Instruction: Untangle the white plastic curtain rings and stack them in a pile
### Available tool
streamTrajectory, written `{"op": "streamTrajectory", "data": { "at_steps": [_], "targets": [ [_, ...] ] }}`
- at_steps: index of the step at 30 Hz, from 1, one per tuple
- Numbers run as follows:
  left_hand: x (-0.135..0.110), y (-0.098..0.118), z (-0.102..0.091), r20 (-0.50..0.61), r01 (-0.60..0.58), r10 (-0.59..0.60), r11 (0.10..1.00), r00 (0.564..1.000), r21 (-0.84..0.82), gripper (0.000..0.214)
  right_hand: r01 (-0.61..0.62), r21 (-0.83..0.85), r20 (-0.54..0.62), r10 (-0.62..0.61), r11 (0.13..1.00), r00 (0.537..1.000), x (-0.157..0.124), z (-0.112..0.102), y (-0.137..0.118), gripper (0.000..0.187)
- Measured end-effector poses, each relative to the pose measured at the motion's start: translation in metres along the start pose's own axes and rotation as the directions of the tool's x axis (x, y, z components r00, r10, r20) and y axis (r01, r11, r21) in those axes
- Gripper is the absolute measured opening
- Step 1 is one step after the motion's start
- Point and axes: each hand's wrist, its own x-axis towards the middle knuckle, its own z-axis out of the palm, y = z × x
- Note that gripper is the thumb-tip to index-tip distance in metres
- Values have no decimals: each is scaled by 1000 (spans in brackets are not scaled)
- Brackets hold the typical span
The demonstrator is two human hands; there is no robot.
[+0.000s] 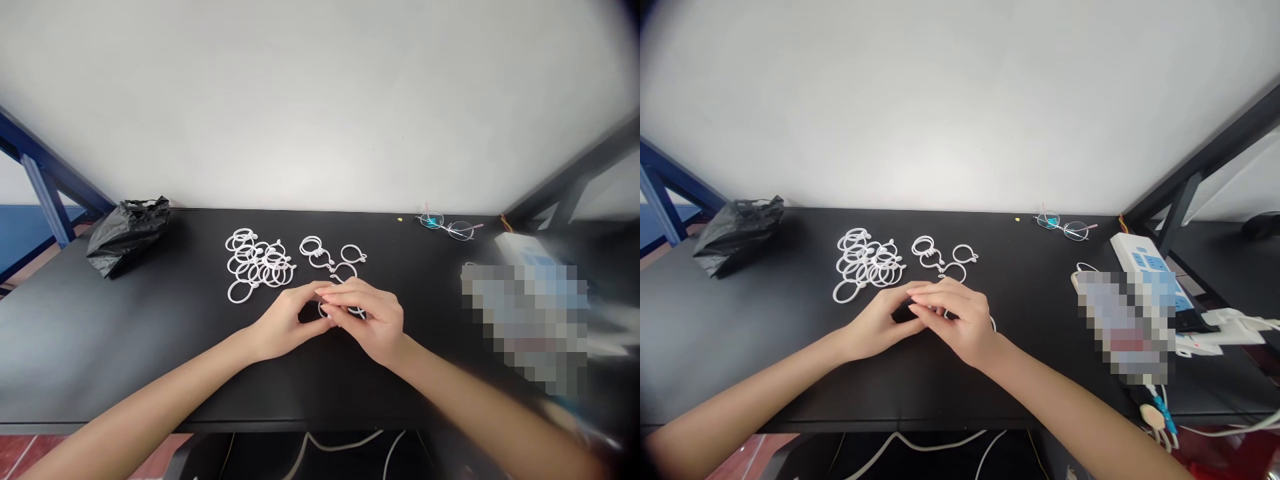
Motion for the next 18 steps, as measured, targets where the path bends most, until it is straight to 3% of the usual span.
{"op": "streamTrajectory", "data": {
  "at_steps": [6, 10, 15, 18],
  "targets": [
    [-2, -4, -7, -68, 47, -56, 991, 996, -122, 35, -55, -53, -25, 54, 997, 998, 3, -8, 2, 16],
    [-3, -7, -11, -110, 81, -107, 973, 988, -215, 24, -80, -34, -37, 79, 996, 996, 0, -7, 4, 21],
    [0, -5, -12, 25, 99, -96, 928, 995, -358, 32, -153, 68, -28, 155, 986, 987, -5, -3, 6, 21],
    [1, -3, -11, 65, 132, -117, 939, 991, -318, 27, -170, 87, -26, 173, 982, 985, -5, -2, 7, 19]
  ]
}}
